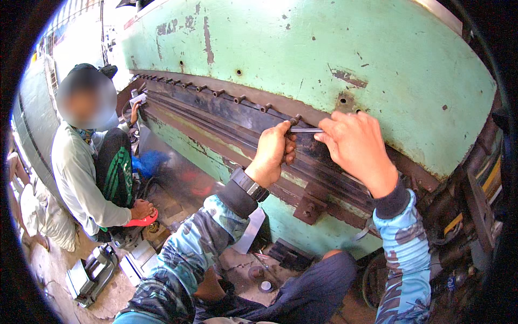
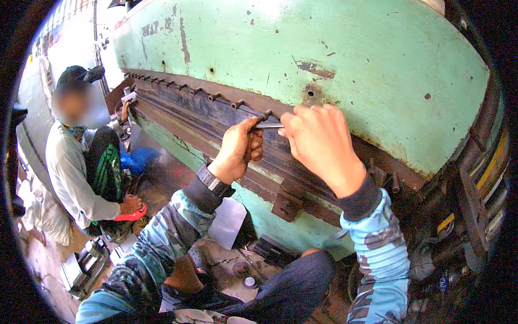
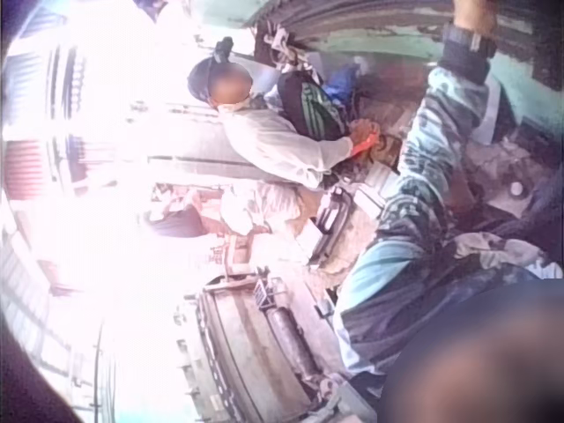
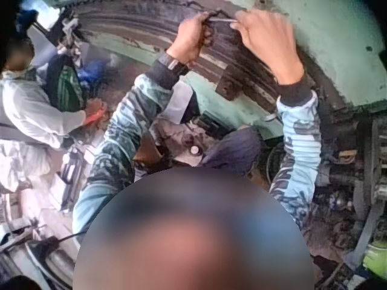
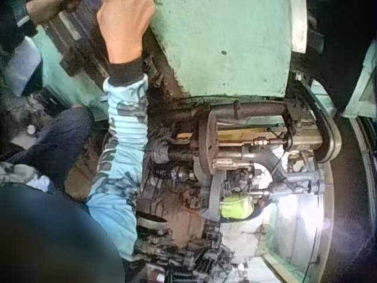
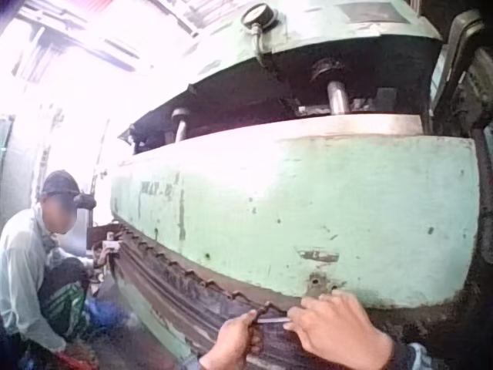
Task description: The person positions a large metal sheet into a press brake machine and operates the lever to bend it. They then remove the sheet, inspect the bend, and repeat the process with another sheet.
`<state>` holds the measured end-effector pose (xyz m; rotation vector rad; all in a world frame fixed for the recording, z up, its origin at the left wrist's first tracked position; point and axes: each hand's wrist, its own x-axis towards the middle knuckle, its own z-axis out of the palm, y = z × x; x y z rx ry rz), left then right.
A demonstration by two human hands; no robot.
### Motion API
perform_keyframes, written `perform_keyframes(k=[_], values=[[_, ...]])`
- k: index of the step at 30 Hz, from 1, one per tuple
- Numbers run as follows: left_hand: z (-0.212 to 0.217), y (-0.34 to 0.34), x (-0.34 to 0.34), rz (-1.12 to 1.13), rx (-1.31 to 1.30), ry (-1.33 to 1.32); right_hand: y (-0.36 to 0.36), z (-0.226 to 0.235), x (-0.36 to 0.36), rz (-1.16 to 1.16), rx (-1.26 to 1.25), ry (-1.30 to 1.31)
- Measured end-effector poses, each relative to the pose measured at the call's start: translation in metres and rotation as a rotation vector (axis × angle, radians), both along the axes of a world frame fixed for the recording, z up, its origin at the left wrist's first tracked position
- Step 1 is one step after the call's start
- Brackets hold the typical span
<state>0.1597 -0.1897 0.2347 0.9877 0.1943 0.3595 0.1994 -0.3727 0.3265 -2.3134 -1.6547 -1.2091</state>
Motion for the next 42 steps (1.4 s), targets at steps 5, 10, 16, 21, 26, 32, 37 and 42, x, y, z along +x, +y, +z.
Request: perform_keyframes(k=[5,10,16,21,26,32,37,42], values=[[0.005,0.007,-0.001,-0.146,-0.088,0.048,0.011,0.028,0.002,-0.039,-0.130,-0.102],[0.004,0.012,0.001,-0.320,-0.289,-0.044,0.045,0.065,0.004,0.114,-0.120,-0.389],[0.006,0.021,0.010,-0.410,-0.391,-0.108,0.078,0.085,0.010,-0.024,-0.282,-0.395],[-0.005,0.016,0.014,-0.134,-0.059,-0.035,0.027,0.045,0.004,-0.023,-0.207,-0.154],[-0.019,-0.005,0.016,0.170,0.190,-0.177,0.003,-0.050,-0.003,-0.198,0.212,-0.138],[-0.026,-0.010,0.014,0.241,0.528,-0.280,0.013,-0.078,0.006,-0.212,0.451,-0.130],[-0.022,-0.010,0.016,0.170,0.435,-0.228,0.027,-0.102,-0.002,-0.280,0.578,-0.080],[-0.025,-0.020,0.023,0.144,0.350,-0.337,0.024,-0.114,0.004,-0.278,0.577,-0.014]])
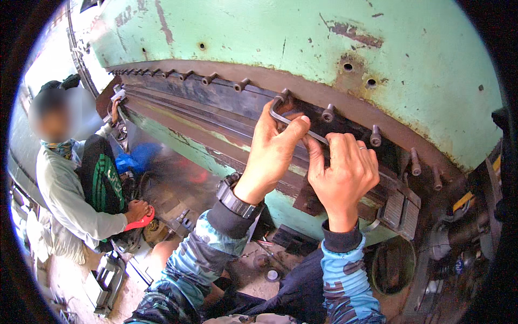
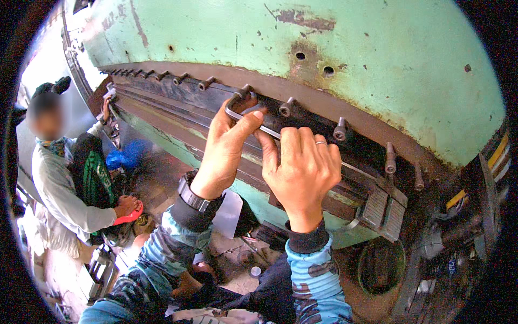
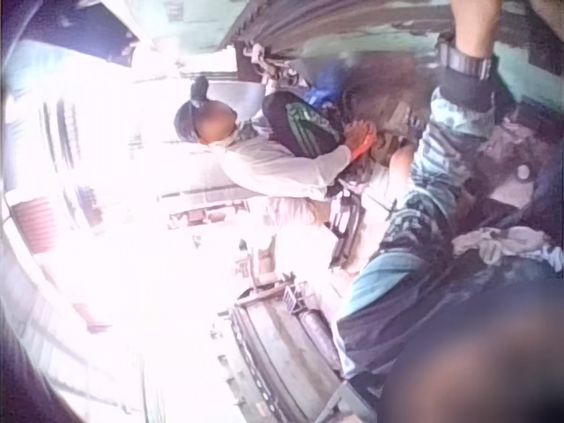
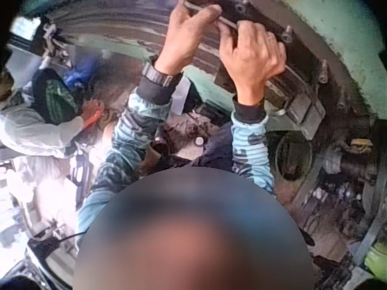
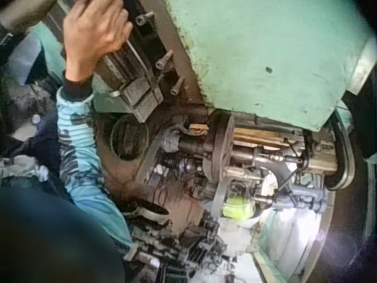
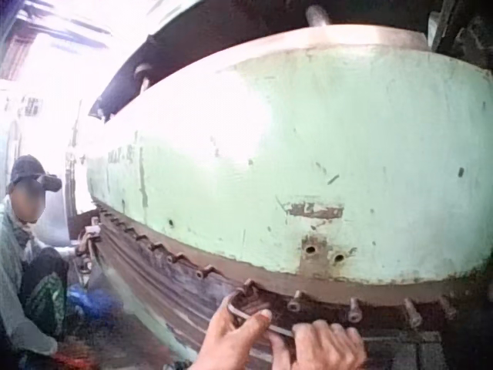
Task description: The person positions a large metal sheet into a press brake machine and operates the lever to bend it. They then remove the sheet, inspect the bend, and repeat the process with another sheet.
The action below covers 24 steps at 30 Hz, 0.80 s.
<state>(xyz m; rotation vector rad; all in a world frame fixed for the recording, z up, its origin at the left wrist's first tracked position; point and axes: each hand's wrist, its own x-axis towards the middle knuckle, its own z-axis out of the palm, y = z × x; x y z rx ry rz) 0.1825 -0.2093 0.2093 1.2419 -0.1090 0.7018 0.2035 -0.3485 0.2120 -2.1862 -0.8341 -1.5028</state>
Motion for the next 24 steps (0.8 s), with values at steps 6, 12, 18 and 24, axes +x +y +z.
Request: perform_keyframes(k=[6,12,18,24], values=[[-0.018,0.005,0.004,-0.035,0.091,-0.096,0.021,-0.033,-0.001,-0.025,0.136,-0.023],[0.004,0.018,-0.008,0.176,0.250,0.078,0.006,-0.028,-0.002,0.177,0.149,0.102],[0.022,0.028,-0.021,0.054,0.041,0.248,-0.009,-0.011,-0.002,0.365,0.065,0.165],[0.009,0.022,-0.009,0.162,0.026,0.200,-0.016,-0.007,-0.001,0.385,-0.029,0.231]])
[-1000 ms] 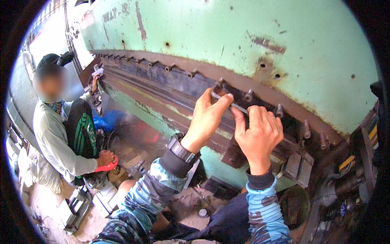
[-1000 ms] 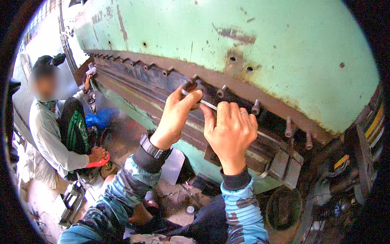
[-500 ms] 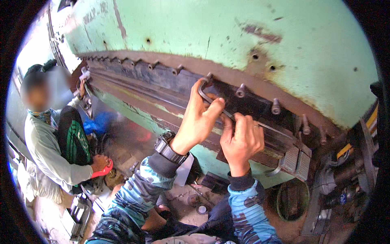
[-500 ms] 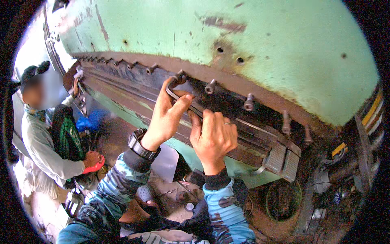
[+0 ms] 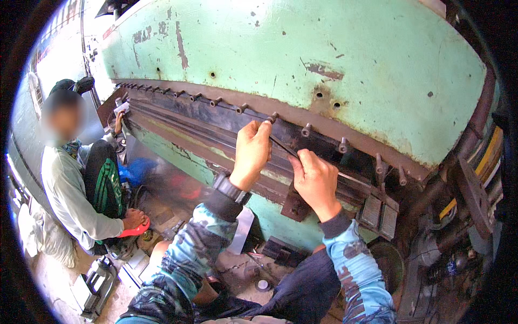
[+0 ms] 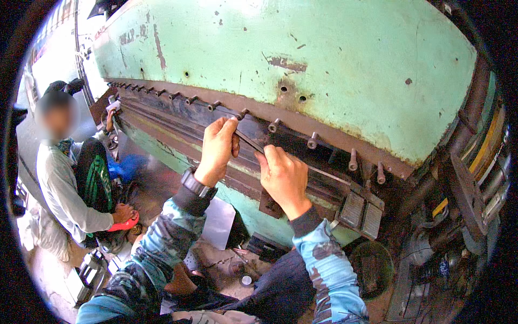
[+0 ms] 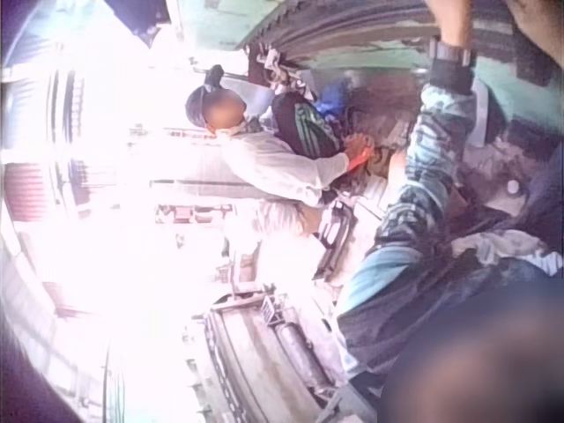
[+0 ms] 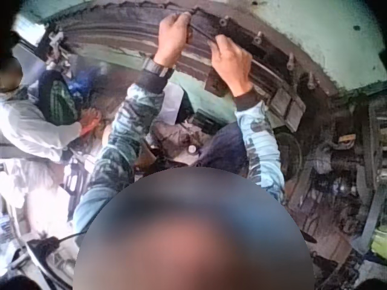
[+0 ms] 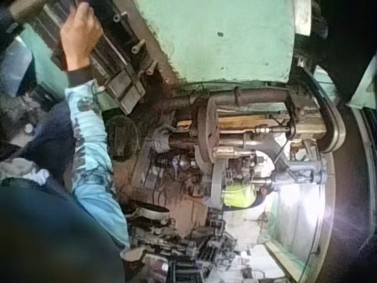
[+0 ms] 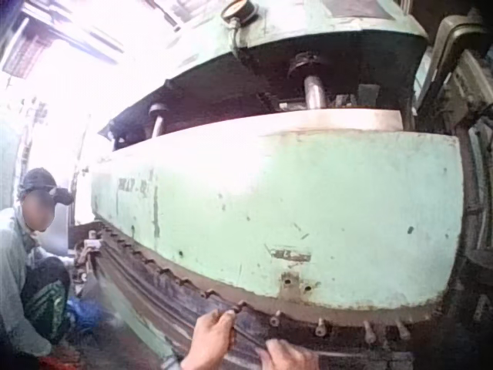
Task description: The person positions a large metal sheet into a press brake machine and operates the lever to bend it. They then remove the sheet, inspect the bend, and repeat the process with another sheet.
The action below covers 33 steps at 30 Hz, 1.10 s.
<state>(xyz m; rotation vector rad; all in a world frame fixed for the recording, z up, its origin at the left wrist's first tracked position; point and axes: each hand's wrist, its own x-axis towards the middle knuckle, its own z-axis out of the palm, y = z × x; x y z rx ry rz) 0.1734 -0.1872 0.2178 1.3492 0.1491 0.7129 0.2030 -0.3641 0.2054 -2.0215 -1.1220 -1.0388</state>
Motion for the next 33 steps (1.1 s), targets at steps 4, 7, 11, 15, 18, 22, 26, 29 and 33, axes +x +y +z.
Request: perform_keyframes(k=[4,7,11,15,18,22,26,29,33], values=[[-0.001,0.002,0.007,0.151,0.214,-0.010,-0.005,0.008,-0.003,-0.029,-0.094,0.090],[0.003,0.003,0.002,0.083,0.121,0.015,-0.008,0.016,-0.001,-0.013,-0.158,0.059],[0.002,0.005,-0.004,0.047,0.097,0.037,-0.012,0.017,0.000,0.030,-0.168,0.041],[0.000,0.011,0.001,0.160,0.339,0.015,-0.012,0.016,0.000,0.050,-0.136,0.050],[0.003,0.006,0.000,0.230,0.373,-0.060,-0.008,0.018,-0.004,0.043,-0.136,0.082],[0.013,-0.005,-0.027,0.121,0.115,-0.141,-0.011,0.021,-0.017,0.107,-0.069,0.093],[0.020,-0.018,-0.046,0.017,0.047,-0.093,-0.026,0.034,-0.034,0.044,-0.072,0.035],[0.014,-0.032,-0.039,-0.136,0.020,0.057,-0.051,0.055,-0.042,-0.121,-0.135,-0.090],[0.001,-0.055,-0.016,-0.333,-0.125,-0.020,-0.081,0.095,-0.033,-0.209,-0.365,-0.253]])
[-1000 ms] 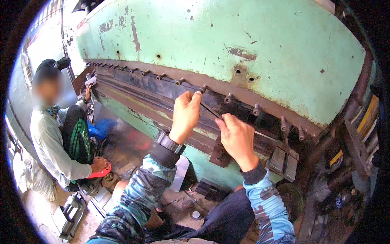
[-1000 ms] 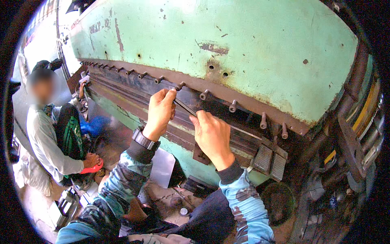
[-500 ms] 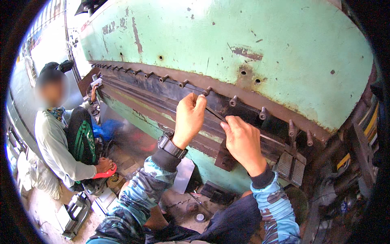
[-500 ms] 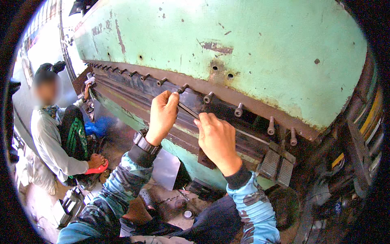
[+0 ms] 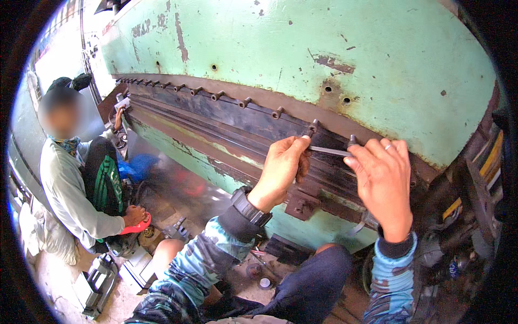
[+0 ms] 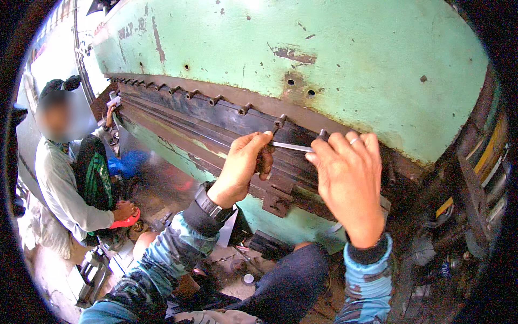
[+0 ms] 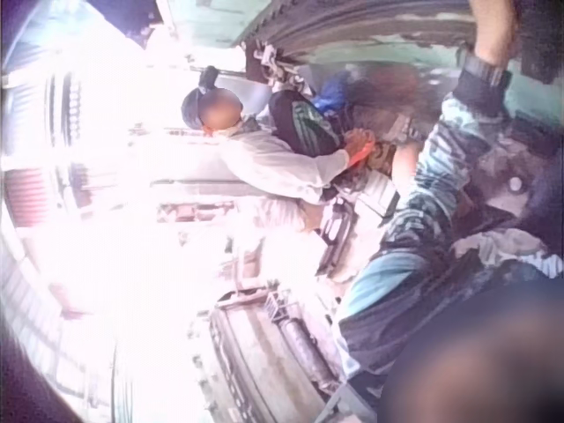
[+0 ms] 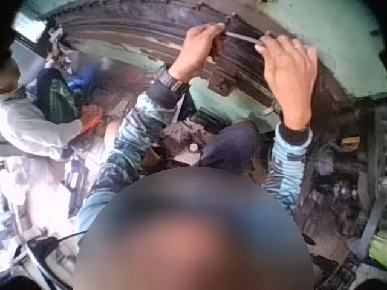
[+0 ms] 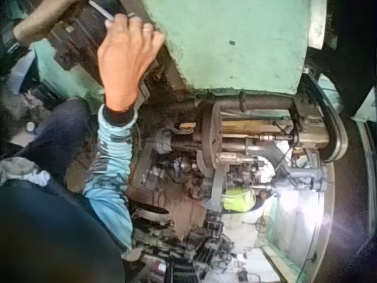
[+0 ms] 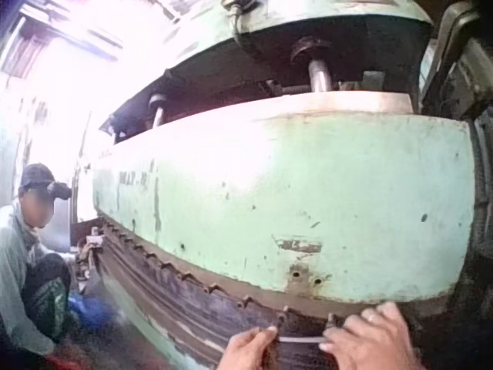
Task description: The person positions a large metal sheet into a press brake machine and operates the lever to bend it. They then remove the sheet, inspect the bend, and repeat the process with another sheet.
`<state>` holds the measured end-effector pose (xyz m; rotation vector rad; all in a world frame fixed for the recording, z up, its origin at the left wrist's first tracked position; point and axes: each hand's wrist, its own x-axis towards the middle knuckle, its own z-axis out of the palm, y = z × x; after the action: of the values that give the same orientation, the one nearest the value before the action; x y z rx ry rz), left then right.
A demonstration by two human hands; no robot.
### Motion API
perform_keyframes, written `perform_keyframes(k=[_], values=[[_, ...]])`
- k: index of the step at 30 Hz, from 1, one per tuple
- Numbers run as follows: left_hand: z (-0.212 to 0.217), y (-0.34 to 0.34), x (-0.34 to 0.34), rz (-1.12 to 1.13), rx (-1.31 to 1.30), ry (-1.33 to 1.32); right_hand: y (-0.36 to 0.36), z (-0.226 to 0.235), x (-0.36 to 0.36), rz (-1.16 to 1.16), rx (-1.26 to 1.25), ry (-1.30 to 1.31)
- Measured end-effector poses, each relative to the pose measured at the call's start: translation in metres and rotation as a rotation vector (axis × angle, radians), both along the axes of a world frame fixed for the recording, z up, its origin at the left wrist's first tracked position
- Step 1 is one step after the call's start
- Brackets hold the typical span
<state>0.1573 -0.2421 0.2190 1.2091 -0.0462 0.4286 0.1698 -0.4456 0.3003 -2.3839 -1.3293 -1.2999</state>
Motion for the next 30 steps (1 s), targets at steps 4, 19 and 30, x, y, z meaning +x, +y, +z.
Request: perform_keyframes(k=[4,19,30], values=[[-0.005,-0.010,0.009,-0.077,-0.134,0.002,-0.006,0.023,0.006,0.015,-0.086,-0.092],[0.014,0.003,0.003,-0.494,-0.537,0.131,0.038,0.090,0.021,0.161,-0.320,-0.222],[0.009,0.001,0.010,-0.602,-0.681,0.063,0.101,0.120,0.031,0.157,-0.595,-0.385]])
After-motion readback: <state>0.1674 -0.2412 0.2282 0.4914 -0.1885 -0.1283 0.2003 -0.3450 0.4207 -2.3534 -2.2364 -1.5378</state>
